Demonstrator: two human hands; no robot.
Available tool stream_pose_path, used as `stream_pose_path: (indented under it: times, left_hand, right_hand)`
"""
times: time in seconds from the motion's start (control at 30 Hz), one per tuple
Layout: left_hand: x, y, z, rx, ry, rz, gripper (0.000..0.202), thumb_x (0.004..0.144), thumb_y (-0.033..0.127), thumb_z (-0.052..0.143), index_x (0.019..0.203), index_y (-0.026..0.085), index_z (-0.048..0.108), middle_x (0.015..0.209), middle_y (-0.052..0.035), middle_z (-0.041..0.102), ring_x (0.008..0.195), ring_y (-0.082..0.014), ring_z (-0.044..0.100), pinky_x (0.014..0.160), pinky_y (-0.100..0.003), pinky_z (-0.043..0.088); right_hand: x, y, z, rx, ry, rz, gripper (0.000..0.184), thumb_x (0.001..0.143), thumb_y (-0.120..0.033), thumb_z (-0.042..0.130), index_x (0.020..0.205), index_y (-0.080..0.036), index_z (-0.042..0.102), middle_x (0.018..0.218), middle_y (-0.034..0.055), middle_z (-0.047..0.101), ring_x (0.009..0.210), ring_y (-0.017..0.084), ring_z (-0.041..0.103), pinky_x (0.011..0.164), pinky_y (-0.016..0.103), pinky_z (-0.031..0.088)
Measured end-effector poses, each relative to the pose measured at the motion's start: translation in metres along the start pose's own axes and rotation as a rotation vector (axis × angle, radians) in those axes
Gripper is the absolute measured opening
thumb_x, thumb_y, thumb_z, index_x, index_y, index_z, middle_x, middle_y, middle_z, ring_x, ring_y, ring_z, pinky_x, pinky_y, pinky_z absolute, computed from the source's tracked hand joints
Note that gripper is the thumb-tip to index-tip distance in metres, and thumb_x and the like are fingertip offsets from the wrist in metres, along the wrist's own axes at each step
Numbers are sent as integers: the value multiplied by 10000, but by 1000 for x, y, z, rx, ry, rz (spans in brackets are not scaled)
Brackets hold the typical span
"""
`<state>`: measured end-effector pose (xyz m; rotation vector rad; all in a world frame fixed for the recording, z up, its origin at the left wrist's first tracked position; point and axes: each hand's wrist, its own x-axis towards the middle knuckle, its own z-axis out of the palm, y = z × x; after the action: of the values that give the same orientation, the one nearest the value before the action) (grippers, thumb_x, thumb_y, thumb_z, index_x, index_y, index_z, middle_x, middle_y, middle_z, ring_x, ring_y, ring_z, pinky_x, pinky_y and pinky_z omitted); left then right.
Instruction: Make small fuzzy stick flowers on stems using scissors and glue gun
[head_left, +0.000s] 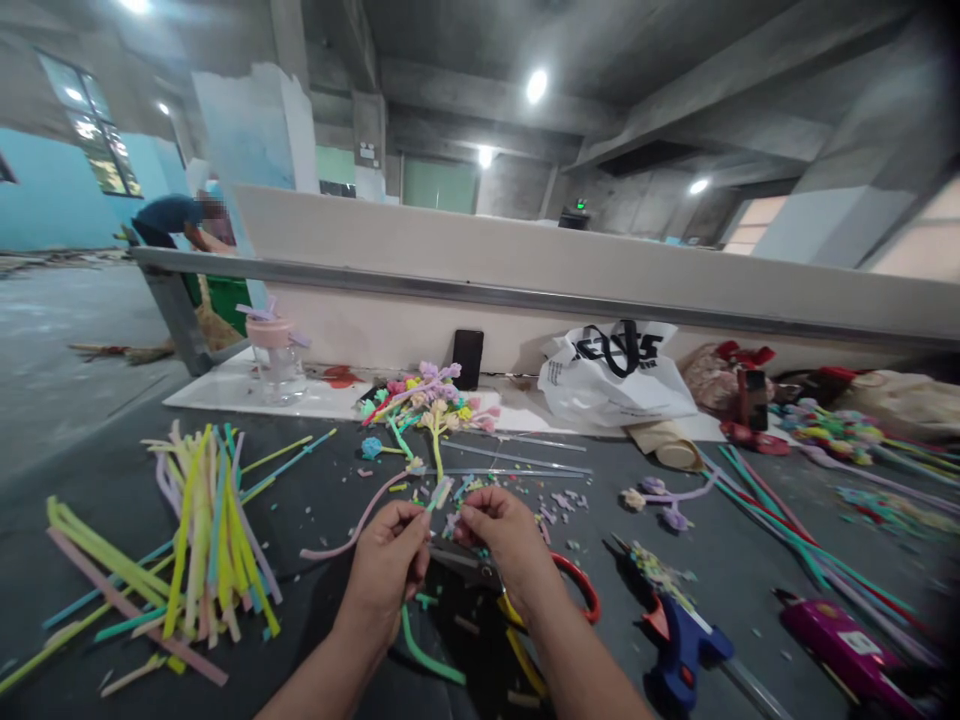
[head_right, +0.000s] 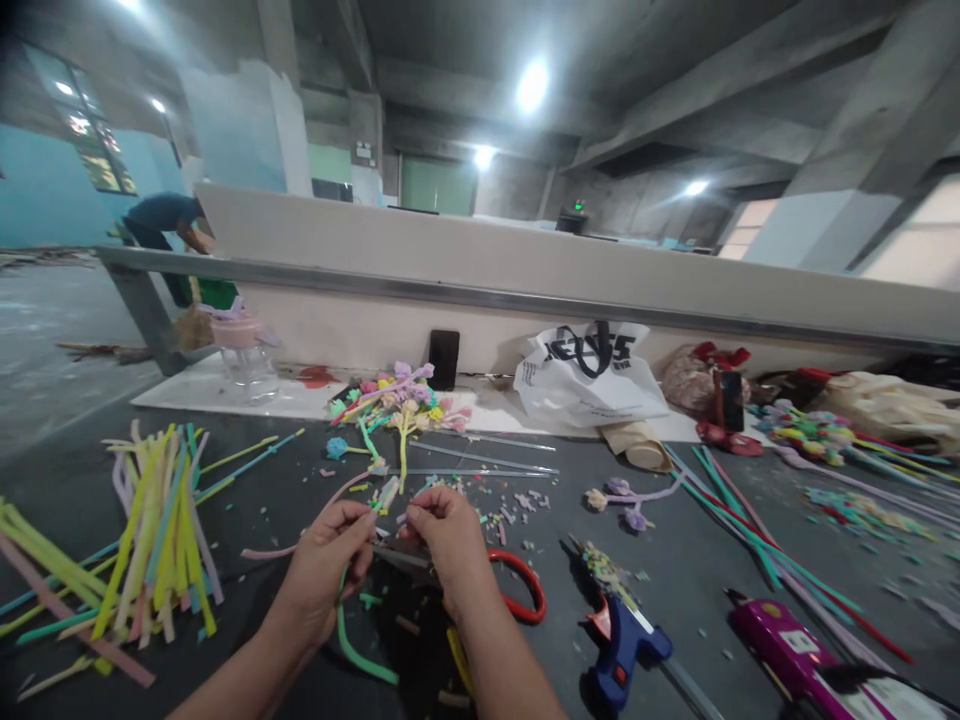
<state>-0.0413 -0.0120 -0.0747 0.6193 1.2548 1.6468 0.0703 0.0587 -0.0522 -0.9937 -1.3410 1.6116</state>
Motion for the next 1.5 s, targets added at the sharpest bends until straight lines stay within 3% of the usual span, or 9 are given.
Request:
stream_pose_path:
  times: [0.23,0.4,0.6,0.8,1.1,1.5]
  left_hand:
    - [-2,5,1,45,12,25,222,719,376,579,705,187,464,307,115,397,248,-22,219,264,-110,158]
    - [-1,4,0,194,50,142,183,733,335,577,714,166,511,330,120,367,301,-26,285,317,-111,200]
    - [-1,-2,-3,316,30,223,176,743,337,560,704,166,544,377,108,356,331,-47,327,346,-145,236]
    - [-5,1,-2,432,21,330,156,735,323,559,690,176,590,411,78,420,365,-78,399,373,-175,293]
    - [-6,0,-2,472,39,432,152,724,312,564,695,182,637,544,22,568,505,-122,522,449,-193,375]
    - [-5,-1,-4,533,-7,444,115,749,249,536,719,183,625,713,-18,617,702,-158,569,617,-215,435]
  right_hand:
    - [1,-8,-9,-102,120,-156,80,638,-232,622,636,-154,605,508,-33,564,513,108,482,548,232,360]
    - [-3,-11,-10,-125,184,-273,85,676,-260,607,702,-179,611,640,-25,571,622,127,489,614,241,362]
    - [-7,-9,-6,-202,158,-428,37,670,-199,621,637,-200,637,852,13,573,858,173,522,792,274,371]
    - [-11,-16,-5,-452,133,-582,90,666,-139,607,652,-211,659,847,35,575,855,190,547,788,298,402]
    - [-7,-12,-9,-604,104,-644,102,693,-127,579,685,-205,643,864,48,571,853,189,550,777,313,419]
    - [-10,-14,-7,-551,78,-548,78,706,-153,545,678,-214,586,893,46,655,865,201,590,783,328,414]
